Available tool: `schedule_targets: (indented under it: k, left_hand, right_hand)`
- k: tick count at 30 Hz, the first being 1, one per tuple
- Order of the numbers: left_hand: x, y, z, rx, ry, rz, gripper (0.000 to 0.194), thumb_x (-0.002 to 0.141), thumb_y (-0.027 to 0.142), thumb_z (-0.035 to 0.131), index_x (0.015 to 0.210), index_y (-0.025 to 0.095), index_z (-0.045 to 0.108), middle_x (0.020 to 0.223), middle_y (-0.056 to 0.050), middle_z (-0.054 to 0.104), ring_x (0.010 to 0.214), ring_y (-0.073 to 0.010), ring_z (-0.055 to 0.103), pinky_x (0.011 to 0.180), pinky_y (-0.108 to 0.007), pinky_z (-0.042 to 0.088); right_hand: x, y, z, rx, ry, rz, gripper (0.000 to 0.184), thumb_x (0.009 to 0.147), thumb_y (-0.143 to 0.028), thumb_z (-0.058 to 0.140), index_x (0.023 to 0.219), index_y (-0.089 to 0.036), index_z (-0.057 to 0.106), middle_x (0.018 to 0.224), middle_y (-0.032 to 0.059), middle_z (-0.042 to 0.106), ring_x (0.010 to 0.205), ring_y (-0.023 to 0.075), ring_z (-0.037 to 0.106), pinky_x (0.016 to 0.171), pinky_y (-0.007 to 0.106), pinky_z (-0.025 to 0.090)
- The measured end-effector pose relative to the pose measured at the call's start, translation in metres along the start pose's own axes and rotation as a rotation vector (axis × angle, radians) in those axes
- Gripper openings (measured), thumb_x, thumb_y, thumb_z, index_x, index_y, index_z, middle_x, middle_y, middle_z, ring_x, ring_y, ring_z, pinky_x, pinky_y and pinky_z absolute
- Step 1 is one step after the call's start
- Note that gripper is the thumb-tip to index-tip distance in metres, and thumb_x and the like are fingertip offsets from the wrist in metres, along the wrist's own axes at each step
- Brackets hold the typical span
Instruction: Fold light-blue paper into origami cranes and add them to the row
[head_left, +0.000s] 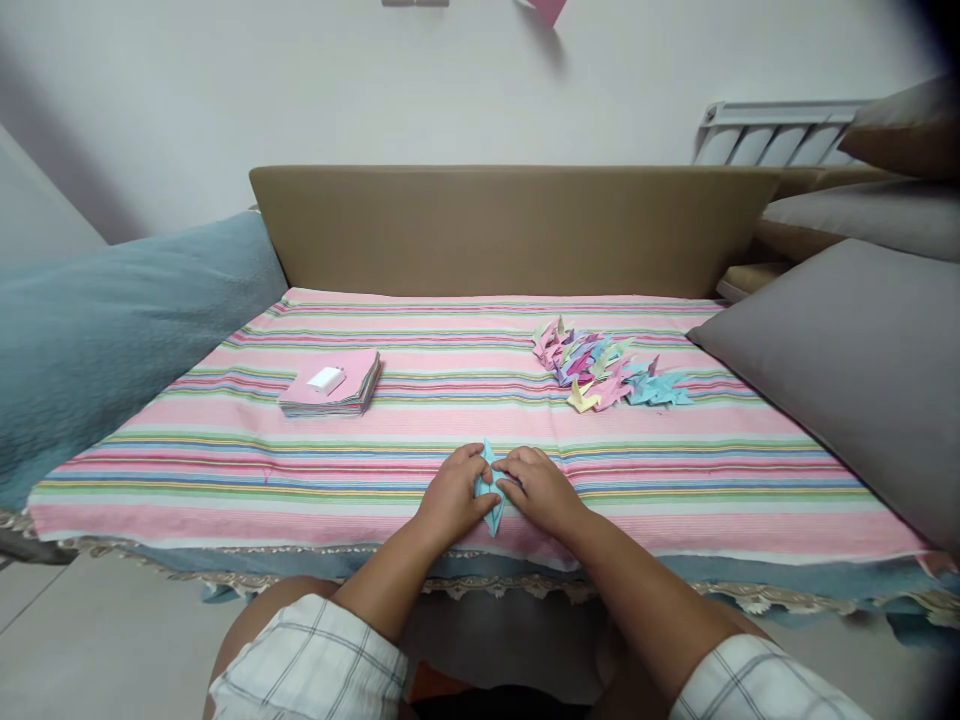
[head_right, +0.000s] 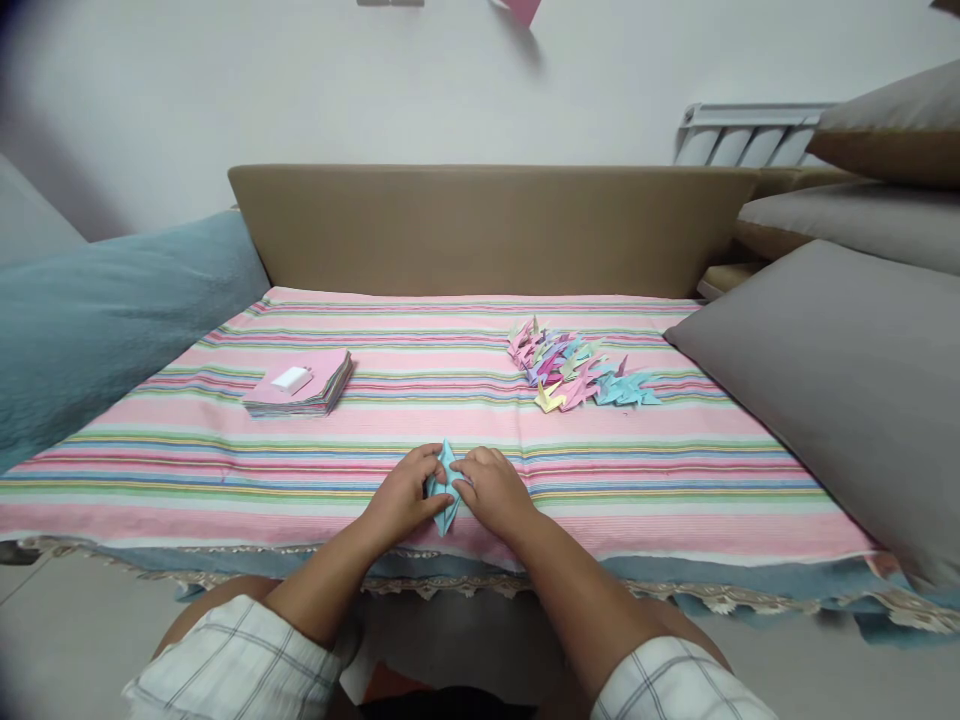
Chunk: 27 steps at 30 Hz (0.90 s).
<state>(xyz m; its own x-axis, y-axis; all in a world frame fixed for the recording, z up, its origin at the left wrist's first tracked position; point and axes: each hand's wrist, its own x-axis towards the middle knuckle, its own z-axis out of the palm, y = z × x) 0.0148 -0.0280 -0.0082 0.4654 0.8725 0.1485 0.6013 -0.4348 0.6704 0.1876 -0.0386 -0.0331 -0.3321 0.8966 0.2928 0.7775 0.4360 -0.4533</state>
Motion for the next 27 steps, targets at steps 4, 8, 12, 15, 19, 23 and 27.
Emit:
schedule_targets:
  k: [4, 8, 12, 15, 19, 23, 27]
  left_hand:
    - [-0.001, -0.001, 0.002, 0.047, -0.020, 0.021, 0.018, 0.062, 0.012, 0.070, 0.074, 0.019, 0.061, 0.128, -0.010, 0.049, 0.121, -0.0283, 0.044, 0.099, -0.043, 0.037]
    - [-0.003, -0.001, 0.006, 0.129, -0.029, 0.049, 0.010, 0.065, 0.012, 0.069, 0.071, 0.019, 0.065, 0.128, -0.009, 0.050, 0.119, -0.0272, 0.046, 0.099, -0.043, 0.039]
    - [-0.004, -0.001, 0.008, 0.208, -0.042, 0.073, 0.010, 0.066, 0.011, 0.068, 0.073, 0.018, 0.068, 0.130, -0.010, 0.048, 0.118, -0.0275, 0.048, 0.100, -0.043, 0.039]
    - [-0.002, -0.002, 0.010, 0.227, -0.024, 0.094, 0.015, 0.066, 0.011, 0.069, 0.079, 0.018, 0.068, 0.133, -0.011, 0.046, 0.120, -0.0286, 0.046, 0.101, -0.043, 0.039]
    - [0.002, -0.006, 0.013, 0.254, 0.082, 0.140, 0.017, 0.066, 0.012, 0.070, 0.082, 0.018, 0.068, 0.136, -0.012, 0.043, 0.122, -0.0286, 0.044, 0.101, -0.044, 0.038]
    - [0.000, -0.007, 0.011, 0.291, 0.130, 0.171, 0.009, 0.069, 0.018, 0.069, 0.077, 0.018, 0.068, 0.133, -0.012, 0.046, 0.119, -0.0292, 0.044, 0.101, -0.046, 0.037]
    - [-0.004, -0.007, 0.006, 0.268, 0.098, 0.162, 0.012, 0.072, 0.019, 0.064, 0.083, 0.020, 0.069, 0.130, -0.011, 0.049, 0.118, -0.0284, 0.046, 0.100, -0.046, 0.038]
  right_hand:
    - [0.000, 0.002, 0.001, -0.016, -0.004, 0.005, 0.024, 0.083, -0.022, 0.057, 0.106, -0.019, 0.064, 0.095, 0.0069, 0.059, 0.092, 0.0204, 0.050, 0.084, 0.035, 0.040]
    - [0.000, 0.002, 0.001, -0.015, -0.006, -0.005, 0.025, 0.084, -0.022, 0.056, 0.107, -0.020, 0.063, 0.095, 0.0061, 0.059, 0.092, 0.0195, 0.050, 0.084, 0.034, 0.040]
    - [-0.001, 0.003, 0.001, -0.011, -0.008, -0.025, 0.025, 0.084, -0.024, 0.055, 0.108, -0.020, 0.063, 0.097, 0.0066, 0.058, 0.094, 0.0198, 0.050, 0.085, 0.035, 0.040]
    - [0.000, 0.003, 0.001, -0.021, 0.020, -0.016, 0.026, 0.084, -0.022, 0.054, 0.108, -0.021, 0.062, 0.099, 0.0071, 0.057, 0.093, 0.0201, 0.049, 0.084, 0.035, 0.041]
    - [0.002, 0.003, 0.003, -0.028, 0.097, -0.006, 0.027, 0.083, -0.019, 0.055, 0.109, -0.019, 0.062, 0.098, 0.0081, 0.057, 0.093, 0.0212, 0.048, 0.085, 0.036, 0.041]
    - [0.003, 0.003, 0.005, 0.059, 0.158, -0.043, 0.022, 0.081, -0.014, 0.055, 0.101, -0.019, 0.063, 0.095, 0.0068, 0.059, 0.093, 0.0200, 0.050, 0.085, 0.035, 0.042]
    - [0.003, 0.004, 0.005, 0.102, 0.195, -0.083, 0.017, 0.080, -0.010, 0.054, 0.092, -0.019, 0.063, 0.093, 0.0056, 0.061, 0.091, 0.0192, 0.052, 0.084, 0.035, 0.043]
